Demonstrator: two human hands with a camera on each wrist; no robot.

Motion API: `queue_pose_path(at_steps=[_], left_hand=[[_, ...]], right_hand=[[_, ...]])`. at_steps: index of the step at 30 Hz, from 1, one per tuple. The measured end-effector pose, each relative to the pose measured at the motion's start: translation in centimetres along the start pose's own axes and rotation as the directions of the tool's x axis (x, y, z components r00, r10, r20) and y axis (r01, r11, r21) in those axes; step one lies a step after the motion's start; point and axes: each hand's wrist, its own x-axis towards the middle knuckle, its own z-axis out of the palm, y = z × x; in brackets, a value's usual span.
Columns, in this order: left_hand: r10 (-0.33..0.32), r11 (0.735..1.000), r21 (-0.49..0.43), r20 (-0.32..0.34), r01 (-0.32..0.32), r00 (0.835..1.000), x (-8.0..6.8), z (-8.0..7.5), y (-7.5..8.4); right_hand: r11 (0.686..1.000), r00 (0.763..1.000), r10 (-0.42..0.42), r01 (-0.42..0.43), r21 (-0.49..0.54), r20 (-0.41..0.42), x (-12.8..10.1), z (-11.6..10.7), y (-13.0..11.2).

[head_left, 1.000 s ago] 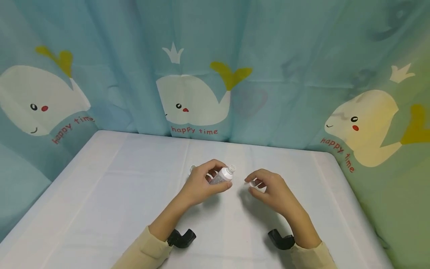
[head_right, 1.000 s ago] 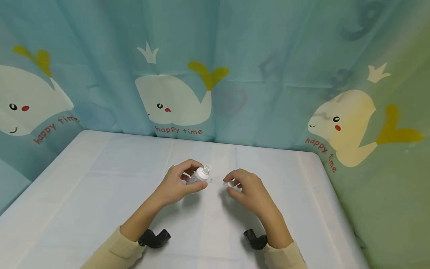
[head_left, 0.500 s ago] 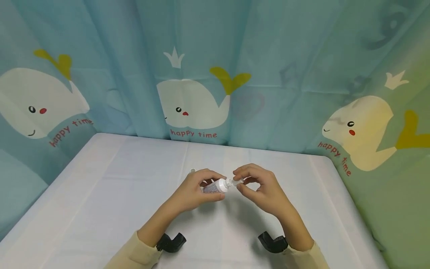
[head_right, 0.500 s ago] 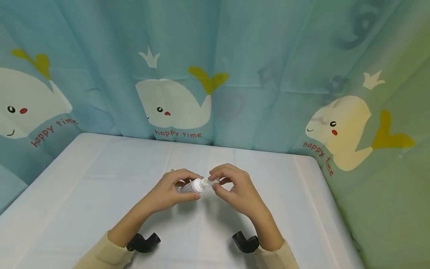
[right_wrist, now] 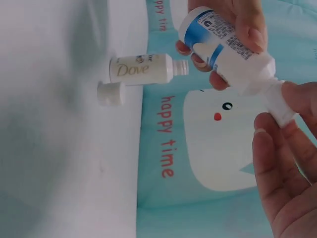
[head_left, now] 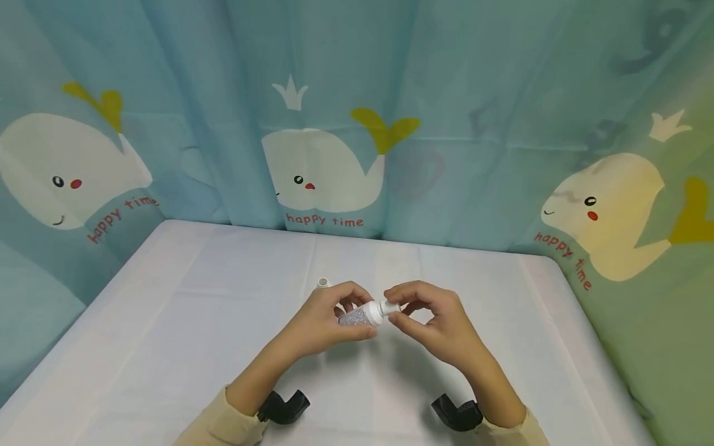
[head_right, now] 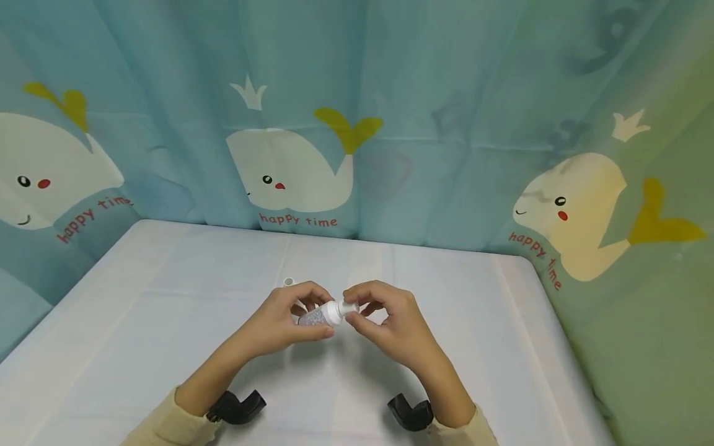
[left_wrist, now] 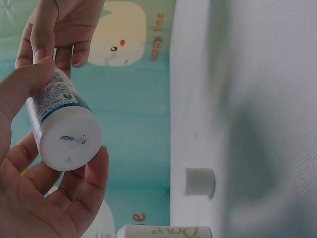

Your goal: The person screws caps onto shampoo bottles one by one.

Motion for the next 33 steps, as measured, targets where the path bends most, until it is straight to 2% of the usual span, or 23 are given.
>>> queue_pose_path(at_steps=[6,14,25,33], left_hand=[[0.014,1.000,-0.001,-0.001,-0.014,1.000,0.10,-0.11,0.04],[0.040,0.998,-0.044,0.058,-0.038,0.998,0.46,0.04,-0.31],[0.024,0.997,-0.073,0.060,-0.020,0.998,0.19,0.35,-0.14],[0.025,0.996,-0.082,0.062,-0.020,0.998,0.15,0.38,-0.21]], right_hand=[[0.996,0.998,-0.059,0.059,-0.061,-0.002,0.28,-0.18,0.05],[0.990,0.991,-0.132,0.131,-0.053,-0.007,0.28,-0.13,0.37],[0.985,0.986,-0.165,0.163,-0.048,-0.036,0.18,0.16,0.14],[0.978,0.981,-0.191,0.188,-0.086,-0.034,0.08,0.14,-0.16]])
